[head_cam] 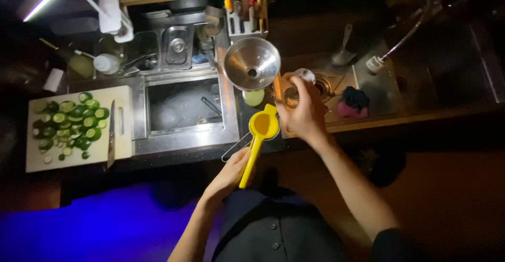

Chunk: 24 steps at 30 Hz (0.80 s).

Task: Juicing limes using a handheld citrus squeezer at a bar.

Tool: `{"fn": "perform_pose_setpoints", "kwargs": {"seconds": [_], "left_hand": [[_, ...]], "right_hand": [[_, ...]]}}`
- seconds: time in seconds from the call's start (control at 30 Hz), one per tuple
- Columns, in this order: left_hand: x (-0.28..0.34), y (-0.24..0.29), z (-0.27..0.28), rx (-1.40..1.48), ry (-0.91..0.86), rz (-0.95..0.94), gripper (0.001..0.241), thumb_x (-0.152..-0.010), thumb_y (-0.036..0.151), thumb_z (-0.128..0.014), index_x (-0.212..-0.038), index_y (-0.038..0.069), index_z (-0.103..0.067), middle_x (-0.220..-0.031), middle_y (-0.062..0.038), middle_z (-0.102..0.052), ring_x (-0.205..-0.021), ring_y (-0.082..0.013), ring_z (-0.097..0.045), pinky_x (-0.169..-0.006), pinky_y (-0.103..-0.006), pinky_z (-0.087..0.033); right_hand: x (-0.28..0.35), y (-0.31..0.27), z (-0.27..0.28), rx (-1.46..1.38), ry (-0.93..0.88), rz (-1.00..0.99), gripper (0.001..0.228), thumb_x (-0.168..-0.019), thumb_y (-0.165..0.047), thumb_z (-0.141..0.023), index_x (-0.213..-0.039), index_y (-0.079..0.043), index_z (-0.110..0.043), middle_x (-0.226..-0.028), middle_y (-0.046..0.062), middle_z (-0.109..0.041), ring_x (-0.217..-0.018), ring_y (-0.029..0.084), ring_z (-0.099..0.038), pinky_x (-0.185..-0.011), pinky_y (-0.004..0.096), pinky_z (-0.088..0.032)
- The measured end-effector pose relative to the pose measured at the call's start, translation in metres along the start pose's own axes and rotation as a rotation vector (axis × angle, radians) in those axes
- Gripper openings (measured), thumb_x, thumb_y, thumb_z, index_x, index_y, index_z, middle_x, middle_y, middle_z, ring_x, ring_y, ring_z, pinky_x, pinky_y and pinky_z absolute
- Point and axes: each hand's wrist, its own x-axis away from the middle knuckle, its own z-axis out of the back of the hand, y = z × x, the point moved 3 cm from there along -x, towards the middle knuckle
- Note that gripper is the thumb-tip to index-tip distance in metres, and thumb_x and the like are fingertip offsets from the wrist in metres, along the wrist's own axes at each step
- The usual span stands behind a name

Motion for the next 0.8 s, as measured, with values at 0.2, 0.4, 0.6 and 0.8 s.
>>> {"fn": "perform_pose_setpoints", "kwargs": {"seconds": [0.2,0.4,0.6,0.8], "left_hand": [[-0.007,-0.003,-0.010,0.064,-0.018,0.081,0.033,-0.109,0.041,-0.043,-0.105,0.013,-0.059,-0.063,0.003,-0.051,-0.046,-0.0103,-0.047,-0.041,-0.0249,-0.039],[-0.004,-0.001,-0.017,0.141,-0.022,0.119,0.032,-0.107,0.042,-0.043,-0.105,0.015,-0.060,-0.059,0.003,-0.048,-0.042,-0.0098,-0.044,-0.039,-0.0249,-0.037],[-0.014,-0.024,-0.008,0.052,-0.021,0.074,0.033,-0.109,0.042,-0.043,-0.106,0.014,-0.060,-0.063,0.001,-0.053,-0.046,-0.0106,-0.050,-0.042,-0.0257,-0.041],[-0.020,-0.033,-0.007,0.132,-0.018,0.060,0.032,-0.110,0.040,-0.044,-0.106,0.013,-0.061,-0.061,0.001,-0.052,-0.044,-0.0099,-0.048,-0.041,-0.0249,-0.039]], "right_hand": [[-0.055,0.071,-0.056,0.126,-0.722,-0.400,0.079,-0.069,-0.036,-0.091,-0.134,-0.007,-0.055,-0.124,0.014,-0.063,-0.112,0.025,-0.061,-0.094,0.038,-0.051],[-0.047,0.114,-0.110,0.084,-0.710,-0.115,0.050,-0.084,-0.036,-0.081,-0.125,-0.011,-0.070,-0.125,0.010,-0.072,-0.114,0.023,-0.067,-0.100,0.039,-0.051],[-0.070,0.101,-0.124,-0.055,-0.653,-0.040,0.048,-0.083,-0.033,-0.079,-0.122,-0.008,-0.067,-0.124,0.011,-0.072,-0.117,0.025,-0.069,-0.103,0.037,-0.054],[-0.083,0.104,-0.124,0.106,-0.620,0.000,0.079,-0.070,-0.036,-0.091,-0.131,0.000,-0.055,-0.128,0.022,-0.062,-0.117,0.033,-0.060,-0.099,0.043,-0.048]]}}
